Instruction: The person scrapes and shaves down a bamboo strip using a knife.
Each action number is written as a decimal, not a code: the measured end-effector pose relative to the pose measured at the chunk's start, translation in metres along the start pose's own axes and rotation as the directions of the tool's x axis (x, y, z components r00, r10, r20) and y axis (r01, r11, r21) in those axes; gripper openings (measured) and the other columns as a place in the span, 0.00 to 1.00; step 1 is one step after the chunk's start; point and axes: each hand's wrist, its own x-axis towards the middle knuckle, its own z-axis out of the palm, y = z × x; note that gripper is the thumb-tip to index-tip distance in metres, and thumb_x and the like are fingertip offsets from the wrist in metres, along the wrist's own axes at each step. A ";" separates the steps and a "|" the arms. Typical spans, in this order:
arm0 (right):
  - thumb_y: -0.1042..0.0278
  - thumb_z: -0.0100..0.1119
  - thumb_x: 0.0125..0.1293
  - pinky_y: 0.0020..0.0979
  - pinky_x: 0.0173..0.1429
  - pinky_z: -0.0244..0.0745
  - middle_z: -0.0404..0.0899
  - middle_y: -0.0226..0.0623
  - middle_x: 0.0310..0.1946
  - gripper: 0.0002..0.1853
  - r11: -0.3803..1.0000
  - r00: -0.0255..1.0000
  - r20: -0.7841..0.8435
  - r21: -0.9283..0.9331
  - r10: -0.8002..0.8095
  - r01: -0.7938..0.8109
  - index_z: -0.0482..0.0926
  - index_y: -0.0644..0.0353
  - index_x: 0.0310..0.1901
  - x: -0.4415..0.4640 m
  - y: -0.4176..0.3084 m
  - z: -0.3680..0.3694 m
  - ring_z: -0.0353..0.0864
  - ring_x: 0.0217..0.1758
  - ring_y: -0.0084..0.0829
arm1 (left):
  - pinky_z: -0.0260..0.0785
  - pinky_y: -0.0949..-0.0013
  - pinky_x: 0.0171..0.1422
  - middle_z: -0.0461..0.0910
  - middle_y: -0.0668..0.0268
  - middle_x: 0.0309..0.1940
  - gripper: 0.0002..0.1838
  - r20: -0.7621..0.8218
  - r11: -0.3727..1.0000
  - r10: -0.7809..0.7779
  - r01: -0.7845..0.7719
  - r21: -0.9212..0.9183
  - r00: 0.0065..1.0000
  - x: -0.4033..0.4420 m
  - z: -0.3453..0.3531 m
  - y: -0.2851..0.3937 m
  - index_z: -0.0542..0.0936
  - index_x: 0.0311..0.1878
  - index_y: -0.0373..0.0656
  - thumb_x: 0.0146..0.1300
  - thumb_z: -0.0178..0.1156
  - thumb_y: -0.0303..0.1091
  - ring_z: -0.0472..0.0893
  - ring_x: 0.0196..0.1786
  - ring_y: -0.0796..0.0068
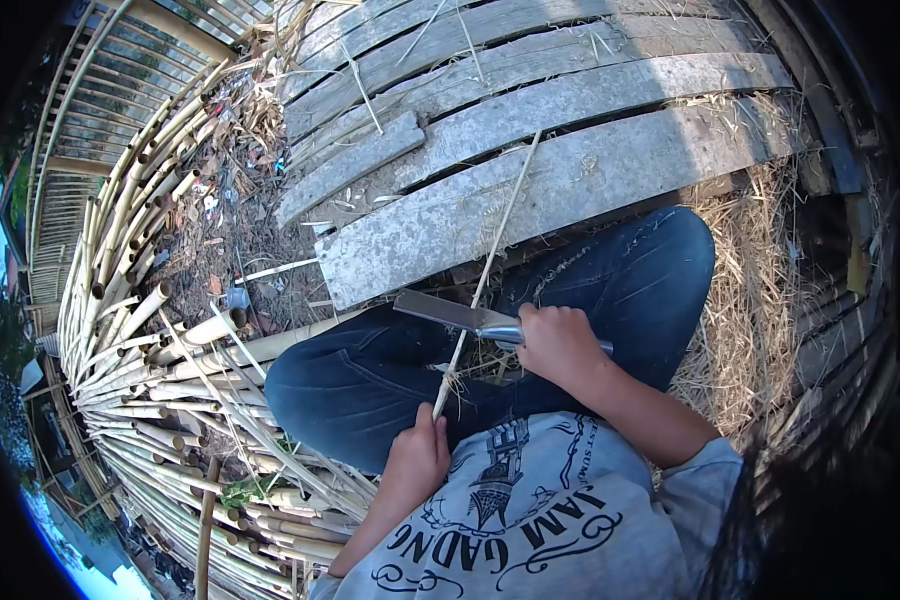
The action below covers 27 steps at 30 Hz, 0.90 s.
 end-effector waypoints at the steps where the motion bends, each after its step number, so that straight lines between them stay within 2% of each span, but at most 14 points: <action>1: 0.67 0.66 0.50 0.40 0.34 0.82 0.83 0.45 0.23 0.09 0.999 0.999 0.034 -0.028 -0.028 0.029 0.79 0.61 0.30 -0.001 -0.005 0.000 0.86 0.27 0.44 | 0.69 0.40 0.31 0.76 0.41 0.19 0.08 -0.006 1.000 -0.002 0.002 0.018 1.000 -0.002 0.000 -0.002 0.66 0.43 0.36 0.73 0.48 0.33 0.78 0.27 0.35; 2: 0.67 0.67 0.50 0.39 0.33 0.82 0.83 0.45 0.23 0.09 0.997 0.996 0.068 -0.055 -0.054 0.058 0.78 0.61 0.29 -0.002 -0.009 0.000 0.86 0.27 0.43 | 0.69 0.40 0.31 0.76 0.41 0.19 0.08 -0.004 1.000 -0.008 0.008 0.029 1.000 -0.003 0.000 -0.004 0.66 0.43 0.36 0.73 0.48 0.33 0.78 0.27 0.35; 3: 0.68 0.66 0.49 0.39 0.32 0.81 0.83 0.45 0.22 0.08 0.995 0.997 0.027 -0.068 -0.078 0.080 0.78 0.62 0.29 0.000 0.000 -0.001 0.86 0.26 0.42 | 0.69 0.40 0.31 0.76 0.41 0.19 0.08 -0.014 1.000 -0.003 0.003 0.010 1.000 -0.004 0.000 -0.005 0.66 0.43 0.36 0.73 0.48 0.33 0.78 0.27 0.35; 5: 0.71 0.64 0.50 0.39 0.31 0.81 0.83 0.45 0.22 0.06 0.990 0.998 -0.057 -0.138 -0.030 0.022 0.79 0.62 0.29 0.008 0.024 -0.008 0.86 0.26 0.42 | 0.69 0.40 0.31 0.76 0.41 0.19 0.08 -0.020 1.000 -0.001 0.001 -0.015 1.000 -0.006 0.001 -0.006 0.67 0.43 0.36 0.74 0.48 0.33 0.78 0.27 0.35; 8: 0.74 0.61 0.50 0.38 0.31 0.81 0.82 0.46 0.21 0.04 0.985 0.997 -0.069 -0.169 0.024 -0.035 0.78 0.62 0.29 0.005 0.016 -0.019 0.86 0.26 0.42 | 0.69 0.41 0.30 0.76 0.41 0.20 0.09 -0.041 0.999 -0.008 0.007 -0.032 0.999 -0.001 0.002 -0.001 0.67 0.41 0.36 0.74 0.48 0.33 0.78 0.27 0.35; 9: 0.69 0.67 0.48 0.40 0.34 0.81 0.82 0.46 0.23 0.10 0.988 0.998 -0.020 -0.142 0.053 -0.055 0.77 0.62 0.30 0.003 0.012 -0.015 0.85 0.27 0.44 | 0.69 0.41 0.30 0.76 0.41 0.20 0.09 -0.042 0.999 -0.008 0.006 -0.041 0.999 -0.002 0.003 -0.001 0.67 0.41 0.36 0.74 0.48 0.33 0.78 0.27 0.35; 12: 0.69 0.66 0.49 0.41 0.35 0.81 0.82 0.47 0.23 0.10 0.988 0.992 0.098 -0.125 -0.085 0.096 0.77 0.62 0.31 -0.007 -0.002 -0.015 0.85 0.28 0.46 | 0.69 0.41 0.30 0.76 0.41 0.20 0.08 -0.025 1.000 0.003 -0.003 -0.013 1.000 0.000 0.003 0.000 0.67 0.41 0.36 0.74 0.48 0.32 0.78 0.27 0.35; 13: 0.69 0.66 0.49 0.41 0.35 0.81 0.82 0.47 0.23 0.10 0.989 0.992 0.098 -0.120 -0.080 0.091 0.77 0.62 0.31 -0.005 0.005 -0.014 0.85 0.28 0.46 | 0.69 0.41 0.30 0.76 0.42 0.19 0.08 -0.033 1.000 0.008 -0.009 -0.018 0.999 -0.001 0.003 0.000 0.67 0.41 0.36 0.73 0.48 0.32 0.78 0.27 0.35; 15: 0.73 0.63 0.52 0.39 0.32 0.81 0.82 0.47 0.22 0.05 0.989 0.996 -0.088 -0.145 -0.006 -0.007 0.76 0.62 0.29 0.004 0.031 -0.014 0.86 0.27 0.44 | 0.68 0.41 0.29 0.76 0.42 0.19 0.08 -0.033 1.000 0.007 -0.007 -0.013 0.999 -0.004 0.000 -0.003 0.67 0.41 0.36 0.73 0.48 0.32 0.78 0.27 0.35; 17: 0.71 0.65 0.51 0.40 0.33 0.81 0.83 0.48 0.24 0.08 0.973 0.970 -0.195 -0.150 0.146 -0.176 0.77 0.62 0.31 0.018 0.049 -0.025 0.86 0.28 0.44 | 0.68 0.41 0.29 0.75 0.42 0.19 0.08 -0.043 0.999 0.015 -0.016 -0.031 0.999 -0.003 0.000 -0.001 0.67 0.41 0.35 0.73 0.48 0.31 0.77 0.27 0.36; 19: 0.72 0.64 0.52 0.40 0.33 0.82 0.83 0.48 0.24 0.07 0.980 0.985 -0.134 -0.153 0.109 -0.129 0.77 0.63 0.31 0.021 0.041 -0.032 0.86 0.28 0.44 | 0.68 0.42 0.29 0.75 0.42 0.19 0.08 -0.039 0.999 0.003 -0.004 -0.036 0.999 -0.001 0.000 0.001 0.67 0.41 0.35 0.73 0.48 0.31 0.78 0.27 0.36; 23: 0.73 0.62 0.51 0.39 0.31 0.81 0.82 0.50 0.22 0.05 0.979 0.983 0.105 -0.124 -0.152 0.165 0.77 0.63 0.28 0.004 -0.002 -0.017 0.86 0.27 0.44 | 0.68 0.42 0.29 0.76 0.42 0.19 0.08 -0.026 1.000 0.002 -0.002 -0.016 1.000 0.002 -0.001 0.001 0.67 0.41 0.35 0.73 0.48 0.32 0.78 0.26 0.36; 25: 0.72 0.63 0.50 0.40 0.33 0.82 0.83 0.50 0.23 0.06 0.985 0.991 0.074 -0.121 -0.111 0.119 0.78 0.63 0.28 0.011 0.009 -0.013 0.87 0.28 0.45 | 0.69 0.42 0.29 0.76 0.42 0.19 0.08 -0.025 1.000 -0.002 0.002 -0.022 1.000 0.002 0.001 -0.001 0.67 0.41 0.35 0.73 0.48 0.32 0.78 0.26 0.36; 27: 0.71 0.64 0.49 0.41 0.35 0.82 0.83 0.50 0.25 0.07 0.991 0.999 -0.010 -0.124 0.051 -0.051 0.79 0.63 0.30 0.026 0.037 -0.021 0.87 0.29 0.45 | 0.69 0.42 0.29 0.76 0.42 0.19 0.08 -0.032 0.999 -0.034 0.033 -0.027 0.999 0.000 0.001 -0.005 0.67 0.42 0.35 0.73 0.48 0.32 0.78 0.26 0.36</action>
